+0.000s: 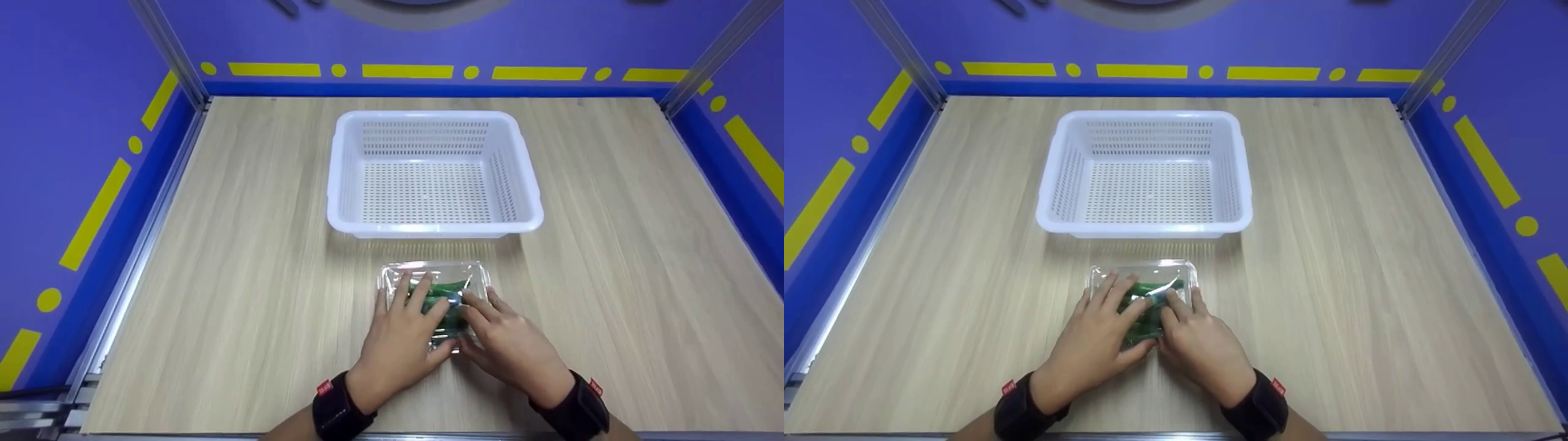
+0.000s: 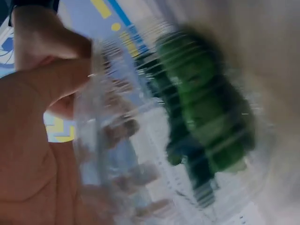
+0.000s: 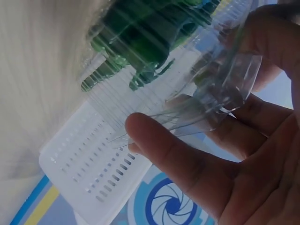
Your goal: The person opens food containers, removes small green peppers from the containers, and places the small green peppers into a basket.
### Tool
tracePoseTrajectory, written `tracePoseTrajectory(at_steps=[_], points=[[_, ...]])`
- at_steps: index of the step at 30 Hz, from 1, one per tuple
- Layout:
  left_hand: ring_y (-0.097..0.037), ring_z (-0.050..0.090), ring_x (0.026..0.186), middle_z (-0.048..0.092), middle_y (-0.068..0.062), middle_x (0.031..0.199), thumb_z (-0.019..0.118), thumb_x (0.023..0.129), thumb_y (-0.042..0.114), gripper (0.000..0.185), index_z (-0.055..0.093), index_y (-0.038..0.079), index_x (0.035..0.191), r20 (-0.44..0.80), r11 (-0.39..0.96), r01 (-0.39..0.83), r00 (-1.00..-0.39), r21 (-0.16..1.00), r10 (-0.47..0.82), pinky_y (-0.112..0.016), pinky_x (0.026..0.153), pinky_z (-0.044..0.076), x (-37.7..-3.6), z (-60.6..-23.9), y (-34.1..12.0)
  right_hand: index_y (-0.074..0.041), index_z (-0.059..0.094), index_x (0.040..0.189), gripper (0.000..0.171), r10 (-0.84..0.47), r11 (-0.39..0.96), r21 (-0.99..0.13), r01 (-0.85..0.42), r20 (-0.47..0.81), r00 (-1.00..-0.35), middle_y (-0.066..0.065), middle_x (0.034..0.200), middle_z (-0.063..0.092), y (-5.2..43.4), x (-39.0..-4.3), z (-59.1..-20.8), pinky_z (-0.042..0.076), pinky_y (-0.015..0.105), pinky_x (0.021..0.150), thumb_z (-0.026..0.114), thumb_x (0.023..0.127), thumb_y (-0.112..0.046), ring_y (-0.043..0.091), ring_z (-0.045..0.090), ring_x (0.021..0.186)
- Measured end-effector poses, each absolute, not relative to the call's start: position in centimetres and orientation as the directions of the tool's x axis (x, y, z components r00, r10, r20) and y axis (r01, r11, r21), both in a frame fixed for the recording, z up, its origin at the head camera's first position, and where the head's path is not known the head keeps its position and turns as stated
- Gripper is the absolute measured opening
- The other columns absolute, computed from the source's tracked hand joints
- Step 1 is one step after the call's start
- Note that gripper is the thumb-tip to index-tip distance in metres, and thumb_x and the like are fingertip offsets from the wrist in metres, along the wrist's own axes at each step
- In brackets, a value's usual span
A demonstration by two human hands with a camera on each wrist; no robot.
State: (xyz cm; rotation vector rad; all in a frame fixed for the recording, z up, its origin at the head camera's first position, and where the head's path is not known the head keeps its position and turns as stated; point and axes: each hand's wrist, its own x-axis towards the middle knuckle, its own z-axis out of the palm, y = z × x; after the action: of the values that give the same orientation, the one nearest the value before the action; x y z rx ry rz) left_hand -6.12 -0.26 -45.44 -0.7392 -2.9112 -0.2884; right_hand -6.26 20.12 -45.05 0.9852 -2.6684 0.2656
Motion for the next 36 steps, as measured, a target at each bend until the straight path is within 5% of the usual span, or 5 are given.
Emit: tracePoseTrajectory(at_steps=[12,24,36], points=[[-0.045,0.040,0.145,0.047,-0.014,0.155,0.068,0.086,0.034,0.042,0.060,0.023,0.126,0.120,0.850,0.455,-0.890,0.264,0.439,-0.076,0.100,0.040,-6.5,-45.0,-0.9,-0.005,0.070,0.116,0.044,-0.629,0.679,-0.158,-0.717,0.378,-0.679,0.013,0.124,0.070,21.7,-7.0,-44.9,0.059,0.043,0.089,0.082,0.074,0.001,0.039,0.068,0.115],[-0.038,0.046,0.143,0.049,-0.009,0.154,0.069,0.086,0.055,0.057,0.061,0.023,0.133,0.181,0.840,0.497,-0.866,0.217,0.465,-0.063,0.103,0.047,-6.8,-45.2,-1.8,-0.015,0.067,0.121,0.056,-0.559,0.708,-0.224,-0.670,0.402,-0.725,0.005,0.139,0.062,22.9,-6.9,-46.0,0.056,0.039,0.096,0.089,0.069,-0.009,0.026,0.061,0.128],[-0.029,0.045,0.140,0.039,-0.008,0.157,0.084,0.072,0.058,0.076,0.057,0.023,0.134,0.270,0.770,0.440,-0.897,0.462,0.351,-0.048,0.100,0.051,-6.4,-46.6,-5.9,-0.012,0.067,0.119,0.054,-0.556,0.718,-0.189,-0.670,0.425,-0.715,0.008,0.136,0.063,22.8,-7.0,-46.0,0.056,0.038,0.096,0.088,0.070,-0.012,0.026,0.064,0.123]])
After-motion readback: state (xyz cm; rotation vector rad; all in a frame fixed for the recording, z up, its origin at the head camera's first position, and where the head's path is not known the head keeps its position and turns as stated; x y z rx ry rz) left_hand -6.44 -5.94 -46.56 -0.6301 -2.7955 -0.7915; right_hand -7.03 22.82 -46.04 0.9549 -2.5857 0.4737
